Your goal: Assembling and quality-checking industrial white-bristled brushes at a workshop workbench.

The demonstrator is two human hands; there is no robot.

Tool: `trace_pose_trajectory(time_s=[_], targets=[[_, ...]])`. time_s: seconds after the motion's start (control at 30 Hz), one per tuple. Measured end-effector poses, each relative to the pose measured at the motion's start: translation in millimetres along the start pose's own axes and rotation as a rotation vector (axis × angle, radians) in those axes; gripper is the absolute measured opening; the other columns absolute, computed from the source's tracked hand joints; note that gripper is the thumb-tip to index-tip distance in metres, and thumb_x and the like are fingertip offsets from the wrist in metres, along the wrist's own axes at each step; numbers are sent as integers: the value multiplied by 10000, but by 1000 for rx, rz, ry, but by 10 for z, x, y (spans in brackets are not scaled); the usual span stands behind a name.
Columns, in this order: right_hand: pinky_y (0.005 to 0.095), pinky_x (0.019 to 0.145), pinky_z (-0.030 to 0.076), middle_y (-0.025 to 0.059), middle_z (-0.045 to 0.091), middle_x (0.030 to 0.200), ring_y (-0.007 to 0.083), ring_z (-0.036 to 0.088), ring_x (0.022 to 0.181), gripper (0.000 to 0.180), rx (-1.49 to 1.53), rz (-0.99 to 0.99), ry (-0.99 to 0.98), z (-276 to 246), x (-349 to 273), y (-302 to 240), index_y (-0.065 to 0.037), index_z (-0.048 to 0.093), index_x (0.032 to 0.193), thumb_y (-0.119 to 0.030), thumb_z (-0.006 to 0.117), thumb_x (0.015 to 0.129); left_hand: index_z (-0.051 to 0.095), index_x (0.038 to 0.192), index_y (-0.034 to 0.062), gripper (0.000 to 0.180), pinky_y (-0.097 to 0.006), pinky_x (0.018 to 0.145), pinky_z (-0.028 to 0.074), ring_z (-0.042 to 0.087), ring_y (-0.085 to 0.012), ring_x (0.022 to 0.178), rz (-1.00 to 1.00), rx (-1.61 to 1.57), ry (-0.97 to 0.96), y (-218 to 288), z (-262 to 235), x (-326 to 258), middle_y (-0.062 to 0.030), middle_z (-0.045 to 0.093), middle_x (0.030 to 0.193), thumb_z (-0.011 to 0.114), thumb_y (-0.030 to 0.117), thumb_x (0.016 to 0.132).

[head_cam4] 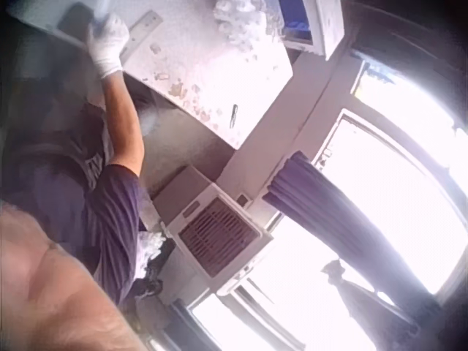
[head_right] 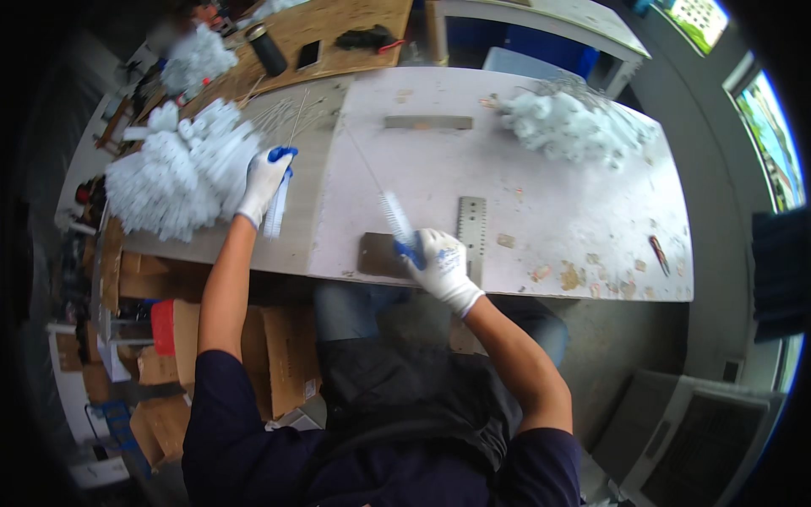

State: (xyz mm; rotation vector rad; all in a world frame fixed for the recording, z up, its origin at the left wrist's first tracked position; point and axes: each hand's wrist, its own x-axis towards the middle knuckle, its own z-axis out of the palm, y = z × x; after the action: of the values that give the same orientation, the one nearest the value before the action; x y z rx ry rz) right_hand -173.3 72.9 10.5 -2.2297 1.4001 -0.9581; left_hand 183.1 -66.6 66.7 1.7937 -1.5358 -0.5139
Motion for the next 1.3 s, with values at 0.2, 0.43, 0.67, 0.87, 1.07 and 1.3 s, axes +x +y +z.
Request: trace_pose_trajectory(time_s=[0.2,0.43,0.67,0.87,1.07,1.3], targets=[[308,555,468,49,624,712,138,585,583,103,335,311,265,-434,20,334,-9,609,943,-91,636,887,726,1035,16,188,-272,590,503,634,-129,641,-119,-423,-159,90,1018,-749,-54,697,793,617,99,906],[272,473,414,40,616,613,90,556,511,211,190,454,533,-2050,564,1356,4,633,819,-181,632,920,700,1074,14,284,-338,800,525,689,-232,881,35,-74,-57,49,1087,-792,-136,725,981,679,196,857],[461,827,513,202,698,1036,365,666,994,533,-698,660,424,-2953,663,1913,-31,619,1173,-495,532,924,701,1070,-3,245,-300,772,526,684,-165,840,61,-68,-54,14,1136,-794,-104,732,964,659,145,880],[326,652,513,127,705,805,243,678,691,189,-56,377,503,-2117,184,1367,-30,679,991,-201,657,912,722,1041,24,183,-225,614,459,552,-60,674,-98,-445,-47,91,1228,-871,20,672,851,596,68,916],[308,652,505,115,693,789,159,651,668,262,404,553,-164,-954,71,25,0,685,972,-253,650,914,712,1036,18,198,-257,542,476,551,-91,572,-207,-962,-232,901,1458,-1050,-4,613,709,541,73,952],[431,796,517,234,698,882,376,684,847,458,219,454,-348,-139,283,-147,18,708,958,-428,650,874,709,1024,11,205,-272,511,503,561,-124,539,-355,-1139,-188,1190,1493,-1011,-38,607,686,531,69,940]])
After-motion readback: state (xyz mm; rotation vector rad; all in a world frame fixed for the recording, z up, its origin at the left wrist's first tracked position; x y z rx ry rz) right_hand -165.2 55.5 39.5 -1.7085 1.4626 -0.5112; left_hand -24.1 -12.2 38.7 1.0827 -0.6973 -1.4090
